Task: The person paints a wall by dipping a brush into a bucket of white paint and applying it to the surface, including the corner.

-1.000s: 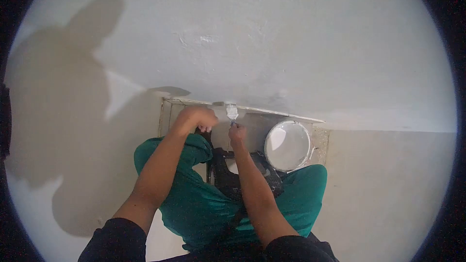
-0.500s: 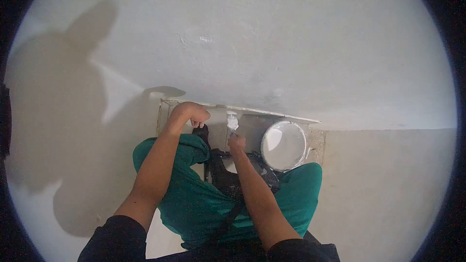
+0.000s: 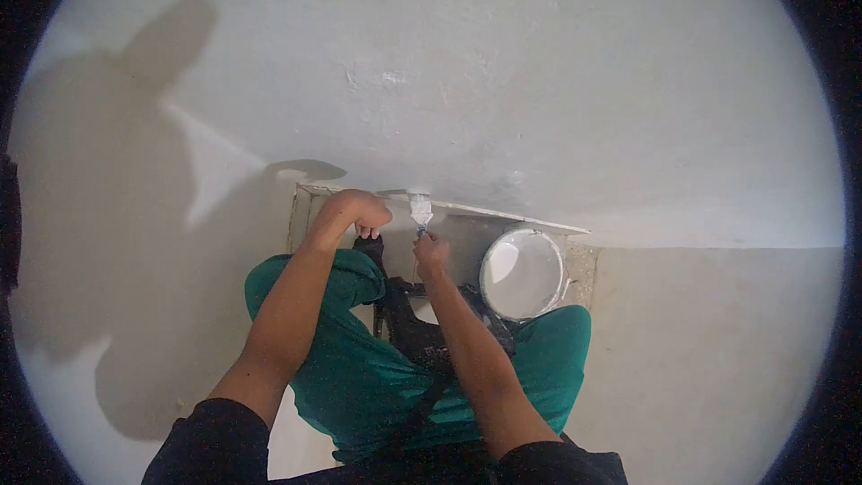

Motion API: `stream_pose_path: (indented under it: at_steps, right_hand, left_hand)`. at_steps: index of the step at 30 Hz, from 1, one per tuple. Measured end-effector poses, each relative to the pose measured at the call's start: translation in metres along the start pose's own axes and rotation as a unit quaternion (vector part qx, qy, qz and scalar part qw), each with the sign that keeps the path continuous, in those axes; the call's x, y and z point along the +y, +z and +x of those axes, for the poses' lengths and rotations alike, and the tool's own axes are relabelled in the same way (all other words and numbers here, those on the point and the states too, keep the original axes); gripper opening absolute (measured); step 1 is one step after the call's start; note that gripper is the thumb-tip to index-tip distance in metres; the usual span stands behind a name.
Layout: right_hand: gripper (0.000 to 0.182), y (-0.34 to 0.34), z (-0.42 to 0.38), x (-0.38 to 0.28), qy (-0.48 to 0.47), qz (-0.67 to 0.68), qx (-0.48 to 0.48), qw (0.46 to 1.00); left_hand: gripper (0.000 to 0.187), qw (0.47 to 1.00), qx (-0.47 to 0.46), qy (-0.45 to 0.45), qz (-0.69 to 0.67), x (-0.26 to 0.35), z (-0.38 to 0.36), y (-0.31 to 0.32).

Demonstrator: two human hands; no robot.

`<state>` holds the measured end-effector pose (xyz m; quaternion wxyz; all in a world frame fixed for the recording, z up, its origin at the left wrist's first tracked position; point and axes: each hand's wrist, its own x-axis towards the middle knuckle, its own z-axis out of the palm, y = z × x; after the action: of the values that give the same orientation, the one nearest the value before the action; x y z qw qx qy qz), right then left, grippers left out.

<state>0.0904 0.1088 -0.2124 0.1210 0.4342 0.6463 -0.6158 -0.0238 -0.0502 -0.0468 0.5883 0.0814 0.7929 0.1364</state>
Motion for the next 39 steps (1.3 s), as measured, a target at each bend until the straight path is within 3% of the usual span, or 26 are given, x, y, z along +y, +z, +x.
stream_pose_path:
  at_steps: [13, 17, 20, 23, 26, 30, 33, 36, 39]
  right_hand:
    - [0.016, -0.025, -0.147, -0.095, -0.131, 0.107, -0.087, 0.982]
    - [0.013, -0.033, -0.199, -0.125, -0.211, 0.127, -0.12, 0.962]
    - [0.014, -0.029, -0.227, -0.142, -0.277, 0.147, -0.112, 0.943]
    - [0.016, -0.025, -0.228, -0.147, -0.35, 0.125, -0.112, 0.921]
    - [0.017, -0.012, -0.207, -0.143, -0.288, 0.112, -0.126, 0.943]
    - [0.02, 0.003, -0.17, -0.1, -0.257, 0.077, -0.115, 0.957]
    - [0.022, 0.01, -0.146, -0.068, -0.157, 0.032, -0.103, 0.982]
    - [0.024, 0.012, -0.115, -0.04, -0.114, -0.018, -0.095, 0.989]
    - [0.023, 0.004, -0.148, -0.082, -0.189, -0.026, -0.092, 0.977]
  left_hand:
    - [0.029, 0.999, 0.007, -0.026, -0.031, -0.025, 0.014, 0.007]
    - [0.029, 0.999, 0.006, 0.026, 0.024, -0.03, 0.023, 0.013]
    - [0.031, 0.998, -0.047, -0.041, 0.022, -0.028, 0.027, 0.013]
    - [0.032, 0.998, -0.04, -0.048, -0.032, -0.031, 0.036, 0.021]
    - [0.031, 0.996, -0.038, -0.077, -0.018, -0.014, 0.001, 0.009]
    - [0.03, 0.998, 0.002, -0.047, -0.048, -0.028, -0.001, 0.006]
    - [0.03, 0.997, 0.01, -0.05, -0.052, -0.039, 0.004, 0.002]
    - [0.029, 0.995, 0.043, -0.053, -0.07, -0.042, -0.02, -0.001]
    - [0.03, 0.993, 0.057, -0.048, -0.09, -0.054, -0.028, 0.005]
